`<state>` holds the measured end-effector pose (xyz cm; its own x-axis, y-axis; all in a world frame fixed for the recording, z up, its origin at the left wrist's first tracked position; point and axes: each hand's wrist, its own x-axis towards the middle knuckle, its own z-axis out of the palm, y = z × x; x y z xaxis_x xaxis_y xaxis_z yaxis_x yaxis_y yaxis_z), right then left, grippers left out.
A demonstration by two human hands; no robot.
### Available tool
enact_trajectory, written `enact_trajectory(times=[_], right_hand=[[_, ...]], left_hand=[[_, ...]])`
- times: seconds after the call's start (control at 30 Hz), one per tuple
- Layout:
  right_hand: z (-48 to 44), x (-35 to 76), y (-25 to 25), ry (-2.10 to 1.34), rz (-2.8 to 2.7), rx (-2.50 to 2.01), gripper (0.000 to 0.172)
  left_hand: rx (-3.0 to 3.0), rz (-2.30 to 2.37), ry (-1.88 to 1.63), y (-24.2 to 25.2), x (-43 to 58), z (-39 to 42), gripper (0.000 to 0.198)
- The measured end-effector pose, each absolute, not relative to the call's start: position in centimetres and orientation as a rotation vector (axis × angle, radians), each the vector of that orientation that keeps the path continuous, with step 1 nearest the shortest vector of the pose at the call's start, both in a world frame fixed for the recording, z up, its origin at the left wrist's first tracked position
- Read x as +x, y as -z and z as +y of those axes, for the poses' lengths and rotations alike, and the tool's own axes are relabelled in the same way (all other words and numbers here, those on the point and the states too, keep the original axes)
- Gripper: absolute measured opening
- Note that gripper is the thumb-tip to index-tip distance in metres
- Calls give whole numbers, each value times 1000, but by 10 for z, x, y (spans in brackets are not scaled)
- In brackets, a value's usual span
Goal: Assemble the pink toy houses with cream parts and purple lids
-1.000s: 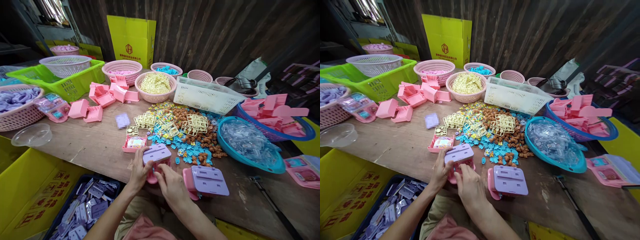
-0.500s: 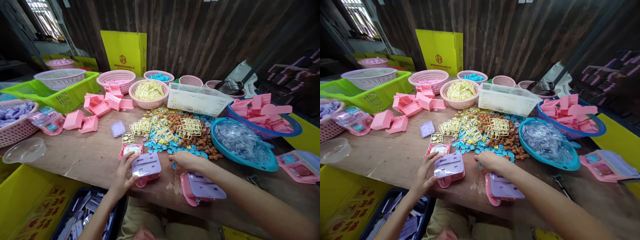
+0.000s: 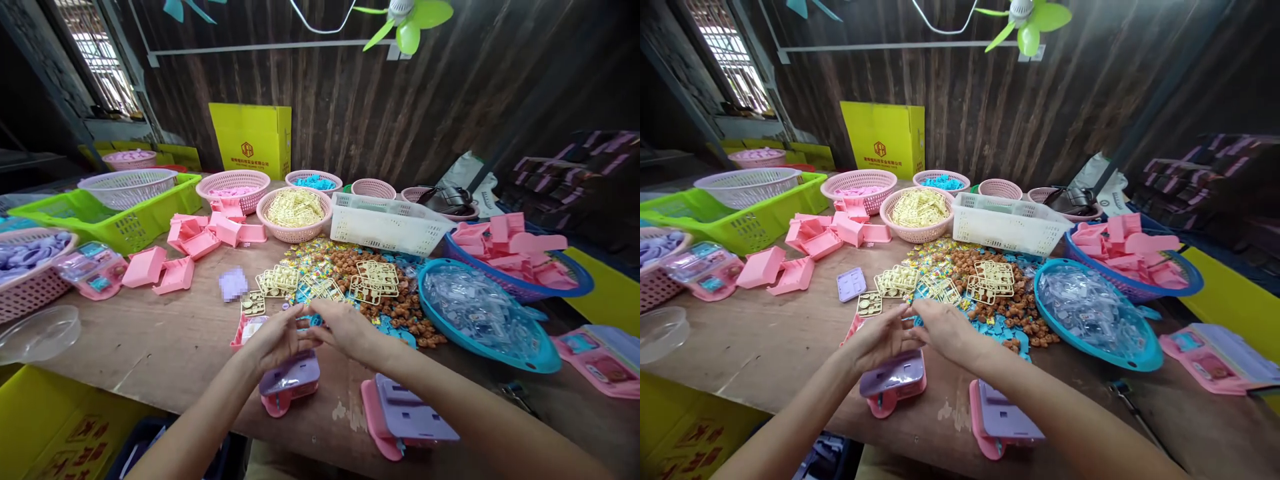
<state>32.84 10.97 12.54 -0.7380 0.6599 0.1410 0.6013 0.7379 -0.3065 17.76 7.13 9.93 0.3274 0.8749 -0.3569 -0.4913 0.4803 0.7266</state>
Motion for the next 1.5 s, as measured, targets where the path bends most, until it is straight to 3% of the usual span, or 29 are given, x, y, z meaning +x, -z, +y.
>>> enact_trajectory(times=[0.07,0.2,0.4,0.47,0.63,0.77,0.97,1.1,1.2,1.33,1.4,1.5], right_hand=[[106,326,-126,-278,-2714,-1021,27],[109,348,-131,-285,-2632,-1065,38],[114,436,-130,-564,-2328,-1326,16],[112,465,-120,-604,-2222,-1476,17],[109,508,-93,-634,-2112,-1666,18],[112,506,-89,-644,-2160,-1694,17],[132,470,-86,-658,-2369,-1531,14],[147,443,-80,-432,-2464,-1462,15],[161,429,-81,-72,-2437,-1426,18],[184,432,-89,168,-2283,-1606,31],[197,441,-91,176,-2200,-1758,38],[214,455,-88,142,-2155,-1891,43]], left_hand=[[570,802,-929,-98,182,84,25],[748,1208,-1070,-91,163,122,14],[948,1764,-1152,-78,84,209,12],[1033,1933,-1114,-72,66,231,7],[1301,2097,-950,-56,54,254,16],[1463,2134,-802,-54,55,258,2],[1684,2152,-770,-99,85,208,47],[2136,1493,-978,-117,158,96,50],[2218,936,-896,-90,221,24,62],[2135,846,-736,-28,279,-1,111],[2084,935,-714,-7,294,2,112],[1979,1035,-854,3,303,7,92]])
